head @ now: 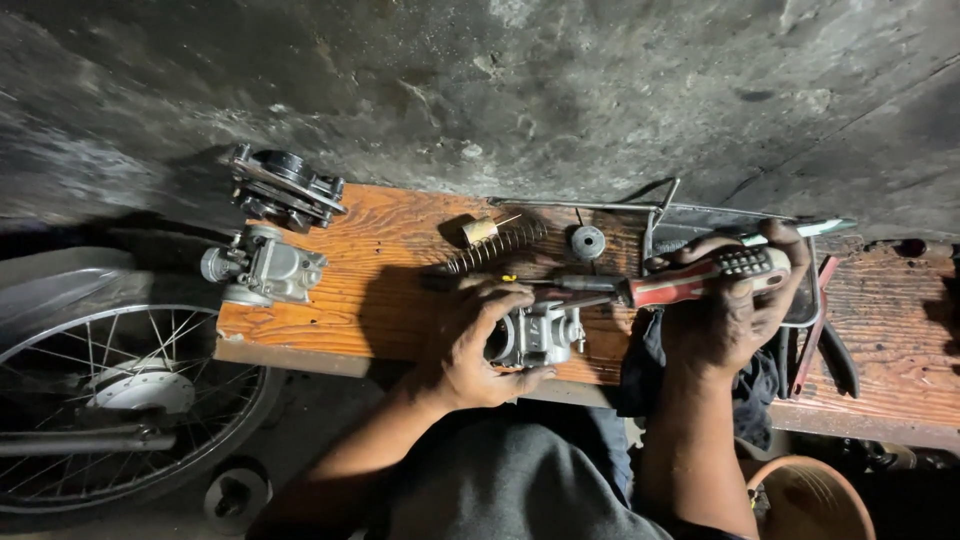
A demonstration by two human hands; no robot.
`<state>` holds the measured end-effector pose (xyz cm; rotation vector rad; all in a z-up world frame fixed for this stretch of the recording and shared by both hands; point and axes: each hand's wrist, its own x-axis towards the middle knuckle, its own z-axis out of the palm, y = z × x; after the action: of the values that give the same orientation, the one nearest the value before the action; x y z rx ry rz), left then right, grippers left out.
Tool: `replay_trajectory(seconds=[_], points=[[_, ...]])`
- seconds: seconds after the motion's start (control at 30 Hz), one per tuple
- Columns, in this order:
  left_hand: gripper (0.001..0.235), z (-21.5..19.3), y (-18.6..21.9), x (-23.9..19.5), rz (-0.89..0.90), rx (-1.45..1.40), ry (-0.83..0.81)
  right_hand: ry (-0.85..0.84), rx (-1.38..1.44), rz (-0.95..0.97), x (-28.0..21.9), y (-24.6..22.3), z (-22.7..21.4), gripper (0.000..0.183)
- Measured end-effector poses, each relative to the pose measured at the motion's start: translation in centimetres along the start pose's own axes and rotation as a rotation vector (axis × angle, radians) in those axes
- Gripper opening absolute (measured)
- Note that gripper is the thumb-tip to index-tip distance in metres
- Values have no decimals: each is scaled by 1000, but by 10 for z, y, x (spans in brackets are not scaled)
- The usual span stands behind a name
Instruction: The person assembles a motorcycle carburetor on a wooden workbench. They insert a small component into the carburetor body, attach a metal cover, and use a screwdriver to tighten the screws securing the cover.
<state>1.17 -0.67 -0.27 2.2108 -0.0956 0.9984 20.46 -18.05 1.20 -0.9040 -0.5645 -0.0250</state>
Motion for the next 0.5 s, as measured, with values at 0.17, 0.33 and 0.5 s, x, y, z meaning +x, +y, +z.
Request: replay_trajectory(seconds=[0.17,0.33,0.5], points=[[64,-1,4,7,61,35,69,-34,74,49,-5,-3,14,64],[66,1,2,2,26,54,64,-14,26,52,-6,0,15,68],[63,2,5,6,66,40,107,-33,6,28,-7,2,15,64]])
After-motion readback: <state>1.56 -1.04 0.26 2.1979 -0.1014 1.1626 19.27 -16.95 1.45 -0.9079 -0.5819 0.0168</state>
